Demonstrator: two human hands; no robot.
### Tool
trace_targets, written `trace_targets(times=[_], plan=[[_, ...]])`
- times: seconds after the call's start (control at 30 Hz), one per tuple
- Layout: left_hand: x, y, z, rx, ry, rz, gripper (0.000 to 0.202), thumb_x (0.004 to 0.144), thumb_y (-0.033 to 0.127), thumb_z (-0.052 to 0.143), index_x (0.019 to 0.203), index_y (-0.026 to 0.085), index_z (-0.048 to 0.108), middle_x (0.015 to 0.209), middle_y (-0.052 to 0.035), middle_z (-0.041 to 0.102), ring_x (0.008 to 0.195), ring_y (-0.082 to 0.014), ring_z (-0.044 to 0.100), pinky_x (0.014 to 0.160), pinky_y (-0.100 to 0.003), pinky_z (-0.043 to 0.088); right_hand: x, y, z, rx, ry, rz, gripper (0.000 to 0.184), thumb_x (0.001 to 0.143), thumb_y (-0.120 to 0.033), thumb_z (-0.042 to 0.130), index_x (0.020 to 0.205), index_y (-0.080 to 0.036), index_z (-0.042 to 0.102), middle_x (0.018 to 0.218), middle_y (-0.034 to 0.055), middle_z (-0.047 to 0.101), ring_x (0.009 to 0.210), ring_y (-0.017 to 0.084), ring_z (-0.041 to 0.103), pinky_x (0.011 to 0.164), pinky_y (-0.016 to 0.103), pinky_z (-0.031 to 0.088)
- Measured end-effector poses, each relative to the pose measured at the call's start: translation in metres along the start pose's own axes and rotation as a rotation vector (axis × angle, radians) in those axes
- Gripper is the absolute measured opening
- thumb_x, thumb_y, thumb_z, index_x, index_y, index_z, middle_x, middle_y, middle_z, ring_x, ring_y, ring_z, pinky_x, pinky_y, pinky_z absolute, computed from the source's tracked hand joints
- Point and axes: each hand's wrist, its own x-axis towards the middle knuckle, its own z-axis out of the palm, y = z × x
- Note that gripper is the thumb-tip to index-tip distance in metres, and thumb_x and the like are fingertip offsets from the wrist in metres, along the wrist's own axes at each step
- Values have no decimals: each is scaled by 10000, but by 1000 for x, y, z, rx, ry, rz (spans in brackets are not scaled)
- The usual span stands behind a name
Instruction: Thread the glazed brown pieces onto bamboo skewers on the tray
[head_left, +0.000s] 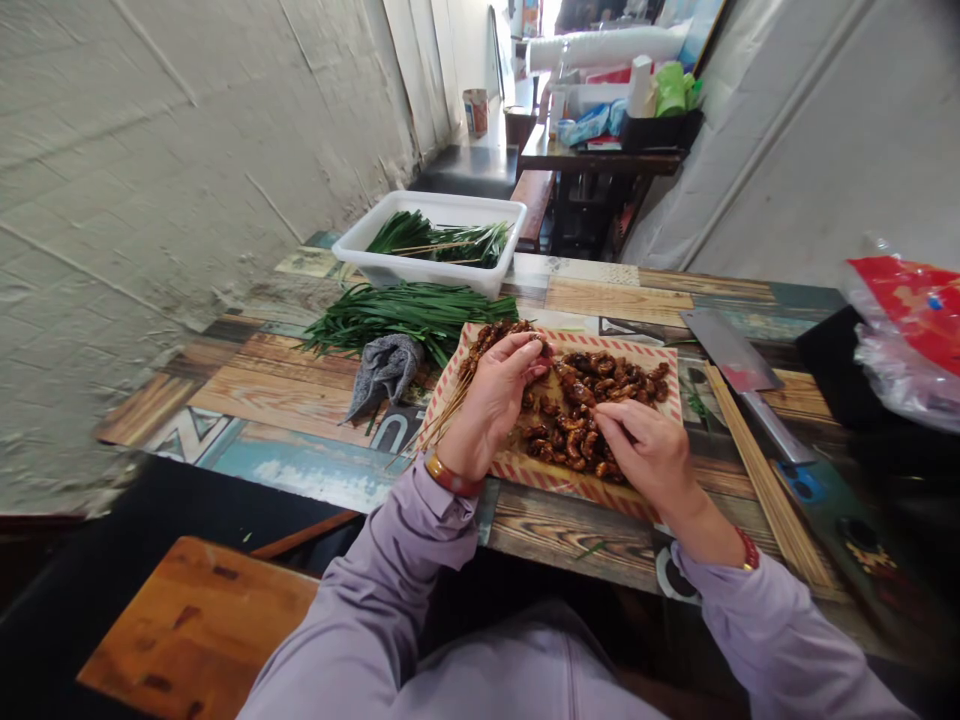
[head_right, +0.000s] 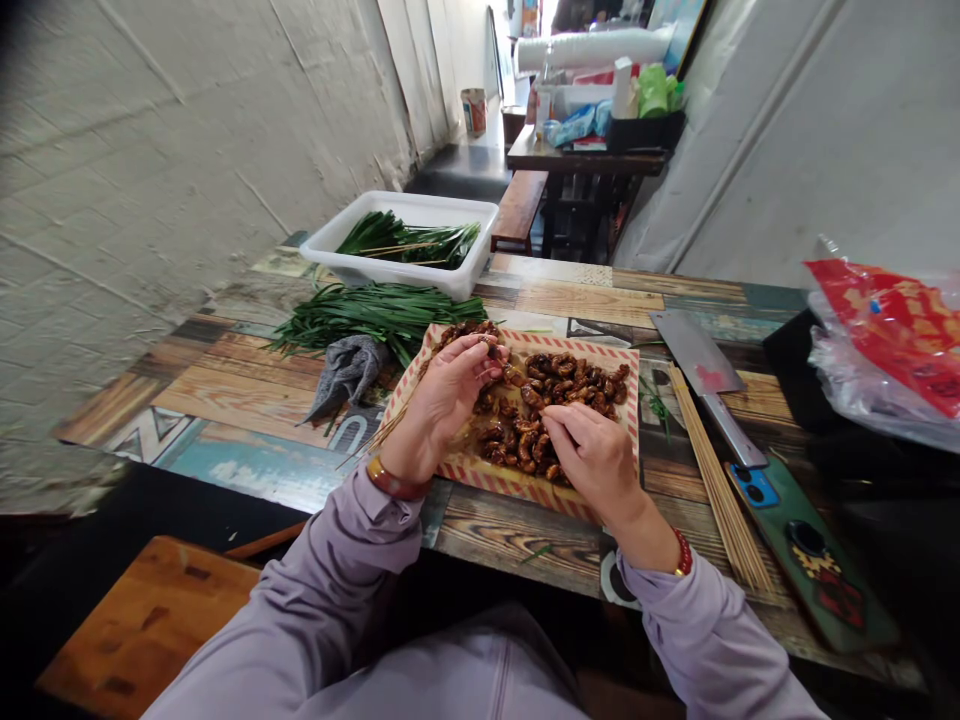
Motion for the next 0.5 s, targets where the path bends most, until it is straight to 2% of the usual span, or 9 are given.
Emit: trace_targets(times=[0.2,0.37,0.5], plan=[[1,0,0,-8,-20,14,227,655,246,769,829,137,671,806,-29,678,746,-102,626,684,-209,441,3,-2,1,11,14,5,113,908,-184,548,919,-197,660,860,32,726,782,157,680,729,289,530],[-1,4,0,53,-54,17,342,714,346,741,992,153,691,828,-42,678,769,-112,617,703,-223,444,2,-1,2,34,-1,34,110,907,-207,553,922,-208,662,860,24,723,789,163,682,726,296,530],[-3,5,0,129,-44,53,299,714,361,741,927,153,710,846,-46,681,790,-115,614,702,-214,441,0,-1,2,55,-19,56,113,909,-229,554,916,-219,666,865,20,726,801,167,683,731,300,534]])
